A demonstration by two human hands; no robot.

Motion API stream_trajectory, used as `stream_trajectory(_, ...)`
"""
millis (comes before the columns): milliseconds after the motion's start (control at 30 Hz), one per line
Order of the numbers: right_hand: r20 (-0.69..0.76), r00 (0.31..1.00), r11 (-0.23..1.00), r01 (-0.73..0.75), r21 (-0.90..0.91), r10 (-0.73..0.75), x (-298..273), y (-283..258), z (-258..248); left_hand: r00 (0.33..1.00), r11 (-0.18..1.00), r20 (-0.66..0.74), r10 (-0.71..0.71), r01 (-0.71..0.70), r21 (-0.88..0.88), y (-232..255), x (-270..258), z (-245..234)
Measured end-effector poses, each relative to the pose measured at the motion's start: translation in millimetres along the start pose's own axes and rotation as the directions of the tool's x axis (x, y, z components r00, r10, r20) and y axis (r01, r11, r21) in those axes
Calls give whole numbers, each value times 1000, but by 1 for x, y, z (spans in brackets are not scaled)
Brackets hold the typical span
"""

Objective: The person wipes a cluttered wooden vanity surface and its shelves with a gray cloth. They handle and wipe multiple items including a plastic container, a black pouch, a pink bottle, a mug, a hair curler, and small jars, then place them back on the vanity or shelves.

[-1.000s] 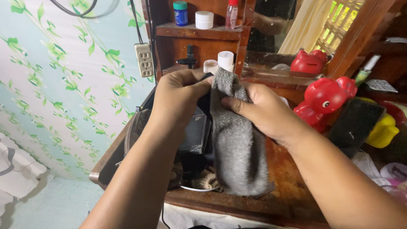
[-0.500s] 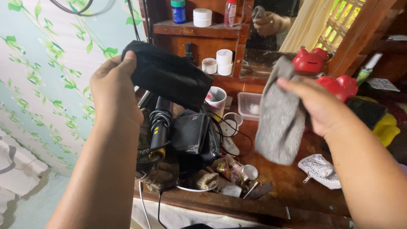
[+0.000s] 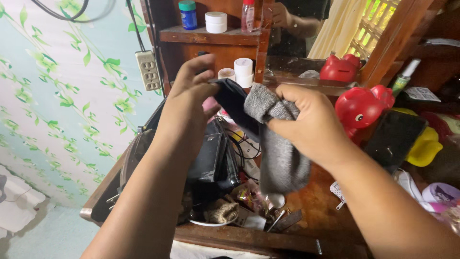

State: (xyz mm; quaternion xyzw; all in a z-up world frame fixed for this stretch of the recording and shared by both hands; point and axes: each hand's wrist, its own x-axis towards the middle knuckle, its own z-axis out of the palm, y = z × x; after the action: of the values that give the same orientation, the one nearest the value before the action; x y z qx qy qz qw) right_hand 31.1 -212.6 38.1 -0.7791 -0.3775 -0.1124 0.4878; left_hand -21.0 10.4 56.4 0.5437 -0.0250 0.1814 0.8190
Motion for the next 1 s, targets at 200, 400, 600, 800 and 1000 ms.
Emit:
stream_trajectory(200, 48, 997, 990, -72, 121, 67, -6, 17, 39, 948, 897, -24, -317, 292, -331, -43, 10, 19)
stream_trajectory(400, 175, 968, 982, -187, 30, 179, -12, 38, 27, 947, 948, -54, -316, 312, -63, -78, 21, 25)
stream_trajectory(600, 255, 597, 465, -776, 427, 761, -33, 99, -13, 960, 942, -28, -278, 267, -204, -68, 42, 27)
stream_trajectory(800, 443, 523, 185, -772, 608, 728, -58, 161, -34, 844, 828, -155, -513, 439, -349, -148, 102, 54)
stream_trajectory(1000, 299, 385, 44, -673, 738, 873, -70, 175, -44, 699, 595, -121, -705, 490, -637, -285, 207, 65)
